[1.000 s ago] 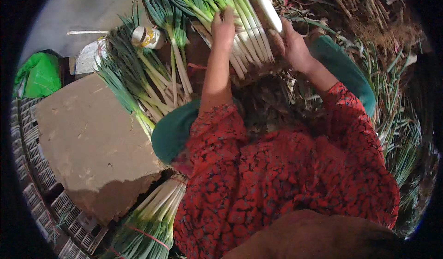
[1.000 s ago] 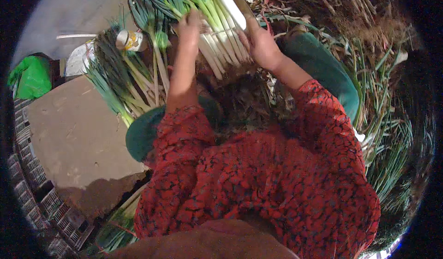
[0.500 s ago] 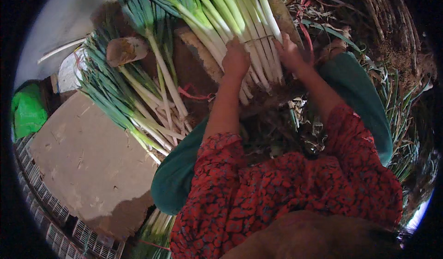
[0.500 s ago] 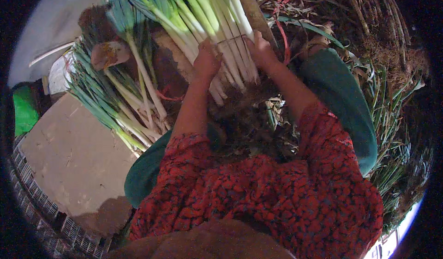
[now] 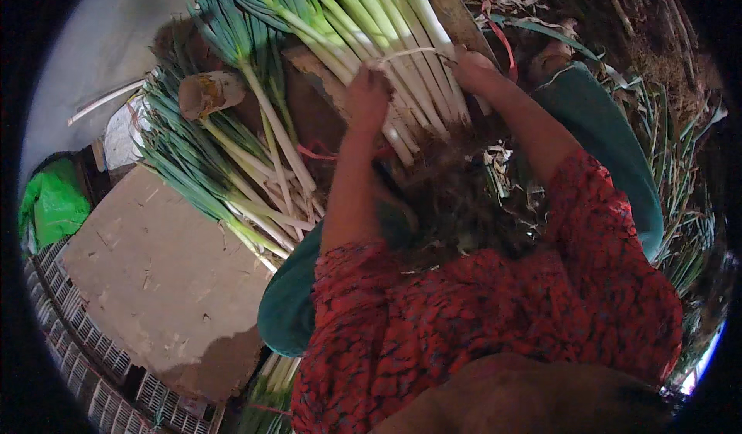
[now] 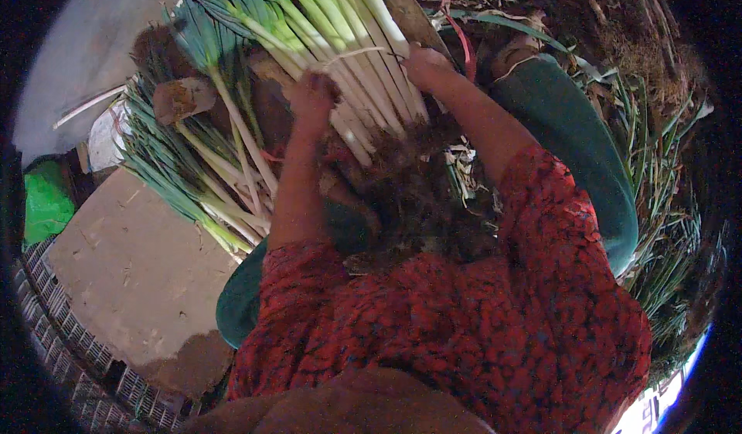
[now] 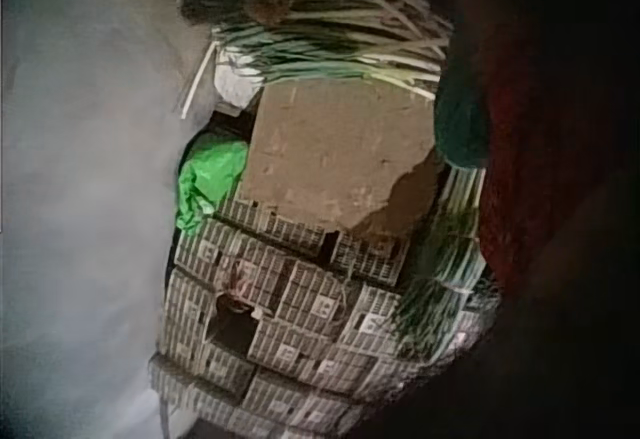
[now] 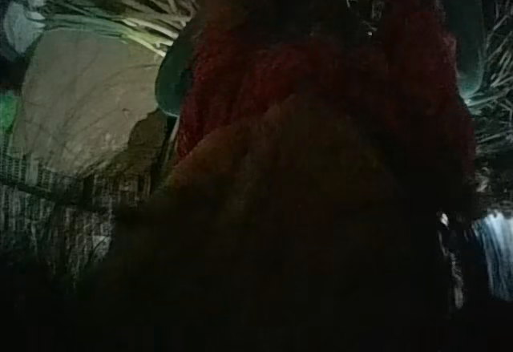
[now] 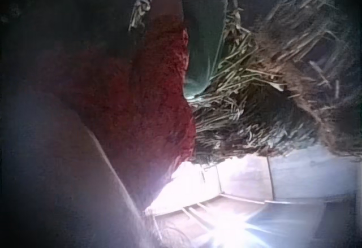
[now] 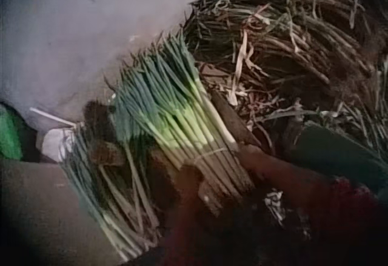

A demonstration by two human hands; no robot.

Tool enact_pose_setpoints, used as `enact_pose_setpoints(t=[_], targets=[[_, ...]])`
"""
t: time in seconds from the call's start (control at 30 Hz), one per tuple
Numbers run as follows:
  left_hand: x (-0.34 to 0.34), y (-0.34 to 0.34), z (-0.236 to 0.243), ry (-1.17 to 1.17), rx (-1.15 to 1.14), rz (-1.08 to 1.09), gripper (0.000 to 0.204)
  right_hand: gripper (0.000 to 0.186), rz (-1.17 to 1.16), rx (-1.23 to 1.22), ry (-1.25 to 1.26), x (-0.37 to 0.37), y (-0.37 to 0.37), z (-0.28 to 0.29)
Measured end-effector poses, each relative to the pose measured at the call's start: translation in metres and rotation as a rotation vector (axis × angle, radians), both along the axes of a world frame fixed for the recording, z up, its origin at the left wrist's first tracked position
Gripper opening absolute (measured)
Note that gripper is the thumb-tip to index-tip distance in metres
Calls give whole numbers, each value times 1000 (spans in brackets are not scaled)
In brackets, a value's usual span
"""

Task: The person sits on the floor and repeatedly picks up long green onions, peels off outer layers, and trims the root ends using a knife. The trimmed onions are placed in a neat pile next to the work area.

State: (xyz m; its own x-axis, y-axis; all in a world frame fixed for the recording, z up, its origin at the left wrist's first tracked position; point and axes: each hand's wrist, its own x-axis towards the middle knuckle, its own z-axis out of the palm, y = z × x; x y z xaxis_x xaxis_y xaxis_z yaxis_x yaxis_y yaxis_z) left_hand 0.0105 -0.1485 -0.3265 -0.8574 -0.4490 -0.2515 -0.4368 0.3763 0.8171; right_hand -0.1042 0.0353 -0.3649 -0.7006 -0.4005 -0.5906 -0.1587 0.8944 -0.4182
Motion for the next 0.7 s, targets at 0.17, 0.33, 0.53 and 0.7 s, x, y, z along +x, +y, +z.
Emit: enact_pose_setpoints(t=[0.17, 0.33, 0.53, 0.7], targets=[[9, -72, 80, 395, 105, 364, 26, 39, -12, -112, 160, 5, 16, -30], [70, -175, 150, 581, 526, 1049, 25, 37, -14, -49, 189, 22, 20, -30], [206, -233, 179, 707, 523, 988, 21, 48, 57, 16, 249, 32, 17, -29], [163, -147, 200, 409, 558, 676, 19, 50, 53, 44, 469, 44, 28, -34]])
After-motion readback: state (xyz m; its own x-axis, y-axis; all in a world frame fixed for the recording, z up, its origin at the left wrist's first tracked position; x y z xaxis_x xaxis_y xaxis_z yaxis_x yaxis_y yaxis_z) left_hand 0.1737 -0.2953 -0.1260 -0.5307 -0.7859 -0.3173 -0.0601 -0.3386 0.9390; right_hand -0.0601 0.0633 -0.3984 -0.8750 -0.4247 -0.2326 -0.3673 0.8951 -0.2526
